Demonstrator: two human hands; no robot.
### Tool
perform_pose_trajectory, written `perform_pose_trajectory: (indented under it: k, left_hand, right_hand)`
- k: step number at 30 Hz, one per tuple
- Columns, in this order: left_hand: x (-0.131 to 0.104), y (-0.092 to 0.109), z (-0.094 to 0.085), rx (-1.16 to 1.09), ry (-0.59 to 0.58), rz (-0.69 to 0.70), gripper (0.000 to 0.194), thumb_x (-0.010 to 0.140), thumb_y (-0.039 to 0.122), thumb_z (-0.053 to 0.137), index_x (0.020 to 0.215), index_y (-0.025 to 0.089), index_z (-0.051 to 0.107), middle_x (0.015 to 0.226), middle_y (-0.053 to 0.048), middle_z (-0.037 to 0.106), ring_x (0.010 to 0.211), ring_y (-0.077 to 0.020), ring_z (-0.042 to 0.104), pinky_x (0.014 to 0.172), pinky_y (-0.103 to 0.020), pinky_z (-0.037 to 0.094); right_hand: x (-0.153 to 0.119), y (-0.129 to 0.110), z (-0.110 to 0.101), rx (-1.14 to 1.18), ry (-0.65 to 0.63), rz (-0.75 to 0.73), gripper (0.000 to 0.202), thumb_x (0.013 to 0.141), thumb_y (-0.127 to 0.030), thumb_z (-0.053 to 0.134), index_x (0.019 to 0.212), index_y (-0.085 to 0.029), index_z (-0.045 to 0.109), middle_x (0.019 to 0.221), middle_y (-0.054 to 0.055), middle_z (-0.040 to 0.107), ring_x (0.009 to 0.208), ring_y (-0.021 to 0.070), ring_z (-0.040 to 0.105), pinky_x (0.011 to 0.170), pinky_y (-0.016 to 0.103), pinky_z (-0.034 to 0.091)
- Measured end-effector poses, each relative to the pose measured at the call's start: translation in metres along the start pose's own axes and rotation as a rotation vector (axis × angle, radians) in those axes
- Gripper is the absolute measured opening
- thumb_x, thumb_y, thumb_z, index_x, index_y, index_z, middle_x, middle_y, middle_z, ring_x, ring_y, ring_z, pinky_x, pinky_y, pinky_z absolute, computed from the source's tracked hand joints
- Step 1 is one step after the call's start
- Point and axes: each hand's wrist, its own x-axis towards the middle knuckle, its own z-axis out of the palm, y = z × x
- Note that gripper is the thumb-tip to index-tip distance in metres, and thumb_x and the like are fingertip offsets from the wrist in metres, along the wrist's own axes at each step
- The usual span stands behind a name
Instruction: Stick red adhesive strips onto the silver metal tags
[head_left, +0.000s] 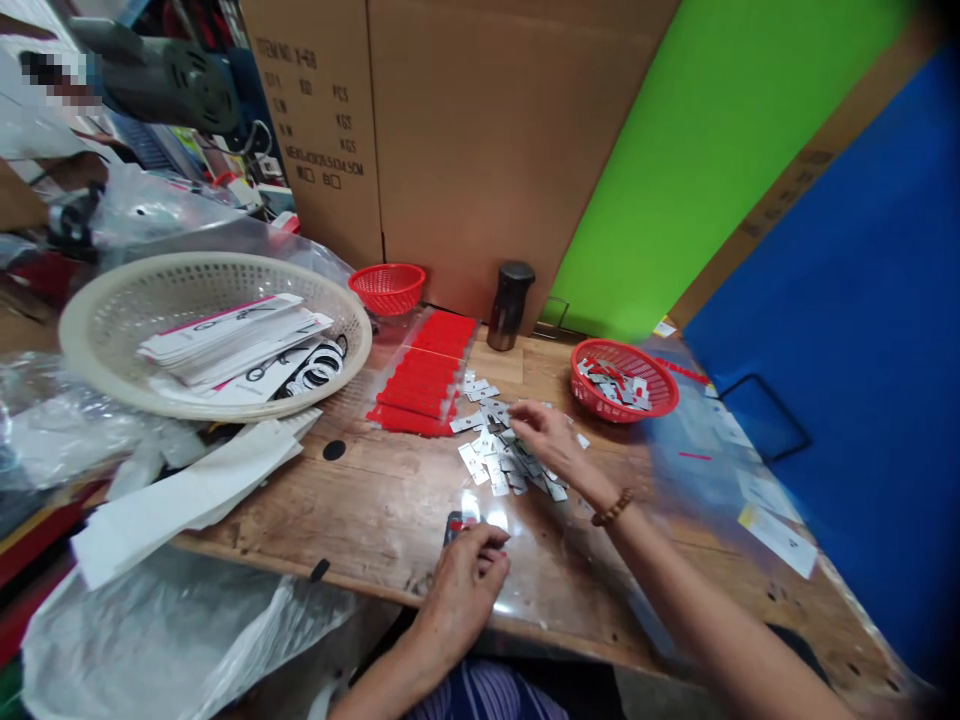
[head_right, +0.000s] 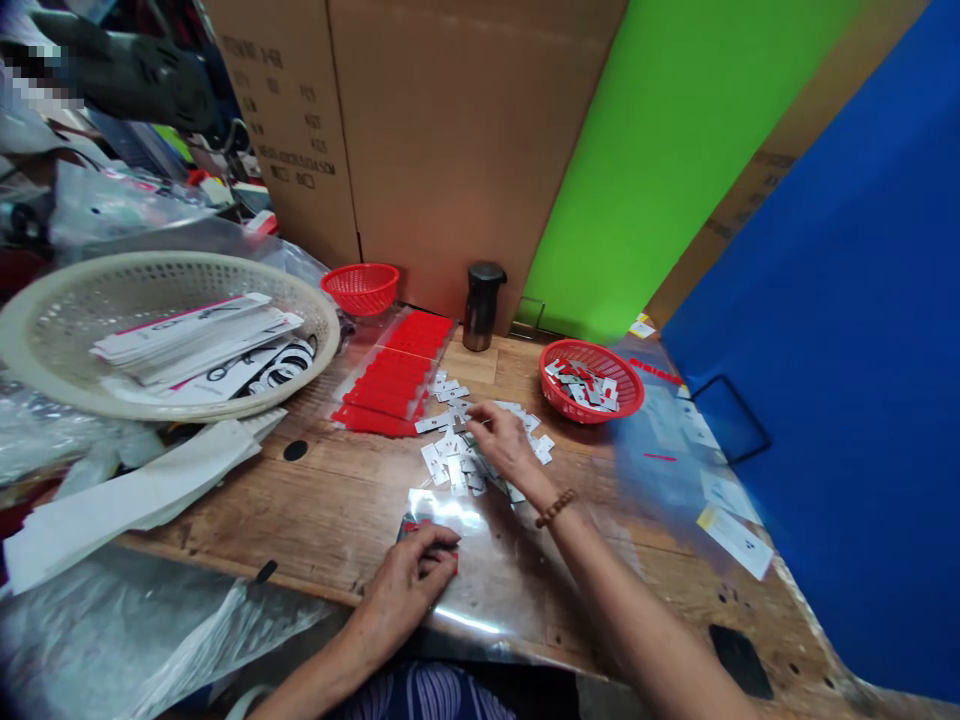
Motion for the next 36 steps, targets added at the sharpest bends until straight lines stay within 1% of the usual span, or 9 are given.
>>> perform_pose_trajectory:
  k: [2, 5, 7, 11, 17, 22, 26, 31, 36]
  left_hand:
    - [0.0, -0.001, 0.001, 0.005, 0.003, 0.008, 0.026, 0.074, 0.017, 0.05, 0.097, 0.011, 0.062, 0.092, -0.011, 0.064, 0.079, -0.017, 0.062, 0.073, -0.029, 0.049]
    - [0.0, -0.002, 0.001, 0.007, 0.009, -0.001, 0.026, 0.075, 0.017, 0.05, 0.096, 0.011, 0.062, 0.092, -0.011, 0.064, 0.08, -0.0169, 0.062, 0.074, -0.028, 0.049]
    - [0.001, -0.003, 0.001, -0.008, 0.012, -0.012, 0.025, 0.075, 0.017, 0.05, 0.096, 0.012, 0.062, 0.092, -0.01, 0.065, 0.08, -0.0164, 0.062, 0.073, -0.027, 0.049]
    - [0.001, -0.005, 0.001, -0.05, 0.026, -0.02, 0.024, 0.075, 0.018, 0.051, 0.095, 0.014, 0.062, 0.092, -0.009, 0.065, 0.081, -0.0162, 0.062, 0.073, -0.026, 0.048]
    - [0.001, -0.009, 0.001, -0.053, 0.031, -0.023, 0.022, 0.076, 0.017, 0.05, 0.094, 0.014, 0.063, 0.093, -0.01, 0.065, 0.081, -0.0178, 0.062, 0.073, -0.028, 0.048]
    - [0.001, -0.005, 0.0, -0.049, 0.02, -0.029, 0.023, 0.075, 0.015, 0.05, 0.094, 0.012, 0.062, 0.093, -0.012, 0.064, 0.082, -0.0188, 0.062, 0.072, -0.029, 0.048]
    - [0.002, -0.003, -0.001, -0.046, 0.016, -0.032, 0.024, 0.076, 0.017, 0.05, 0.095, 0.011, 0.062, 0.09, -0.012, 0.064, 0.08, -0.0188, 0.062, 0.071, -0.029, 0.048]
    - [0.001, -0.003, 0.0, -0.059, 0.02, -0.018, 0.022, 0.075, 0.017, 0.05, 0.093, 0.013, 0.062, 0.09, -0.01, 0.064, 0.079, -0.0172, 0.062, 0.07, -0.027, 0.048]
    - [0.0, -0.001, 0.0, -0.053, 0.015, -0.017, 0.021, 0.075, 0.017, 0.05, 0.092, 0.013, 0.062, 0.088, -0.009, 0.065, 0.08, -0.0174, 0.062, 0.072, -0.028, 0.048]
  right_hand:
    - [0.01, -0.005, 0.023, -0.082, -0.067, -0.054, 0.018, 0.079, -0.018, 0.051, 0.094, -0.017, 0.062, 0.089, 0.005, 0.066, 0.082, 0.0162, 0.06, 0.077, 0.029, 0.047]
    - [0.034, -0.006, 0.043, -0.216, -0.089, -0.097, 0.03, 0.081, -0.014, 0.047, 0.109, -0.015, 0.057, 0.109, 0.01, 0.061, 0.102, 0.019, 0.054, 0.09, 0.032, 0.039]
    - [0.053, -0.003, 0.05, -0.306, -0.097, -0.105, 0.031, 0.083, -0.015, 0.045, 0.113, -0.014, 0.054, 0.115, 0.012, 0.057, 0.109, 0.0209, 0.049, 0.094, 0.034, 0.035]
    - [0.082, 0.006, 0.058, -0.452, -0.15, -0.121, 0.027, 0.085, -0.019, 0.047, 0.11, -0.012, 0.055, 0.117, 0.016, 0.054, 0.11, 0.0241, 0.046, 0.094, 0.037, 0.033]
    - [0.091, 0.017, 0.068, -0.546, -0.218, -0.151, 0.029, 0.091, -0.026, 0.041, 0.116, -0.015, 0.05, 0.126, 0.016, 0.049, 0.116, 0.0243, 0.042, 0.094, 0.039, 0.032]
    - [0.074, 0.022, 0.058, -0.553, -0.234, -0.181, 0.03, 0.092, -0.022, 0.04, 0.118, -0.013, 0.051, 0.126, 0.016, 0.05, 0.116, 0.0228, 0.043, 0.094, 0.036, 0.031]
    - [0.055, 0.019, 0.039, -0.548, -0.282, -0.219, 0.024, 0.091, -0.024, 0.042, 0.108, -0.016, 0.057, 0.113, 0.01, 0.059, 0.106, 0.0191, 0.05, 0.088, 0.031, 0.033]
    - [0.04, 0.014, 0.014, -0.562, -0.331, -0.212, 0.02, 0.088, -0.023, 0.047, 0.101, -0.016, 0.06, 0.103, 0.007, 0.063, 0.095, 0.0176, 0.054, 0.082, 0.028, 0.033]
    - [0.033, -0.005, 0.009, -0.607, -0.329, -0.191, 0.013, 0.082, -0.018, 0.05, 0.08, -0.016, 0.063, 0.083, 0.006, 0.065, 0.079, 0.0185, 0.054, 0.074, 0.029, 0.032]
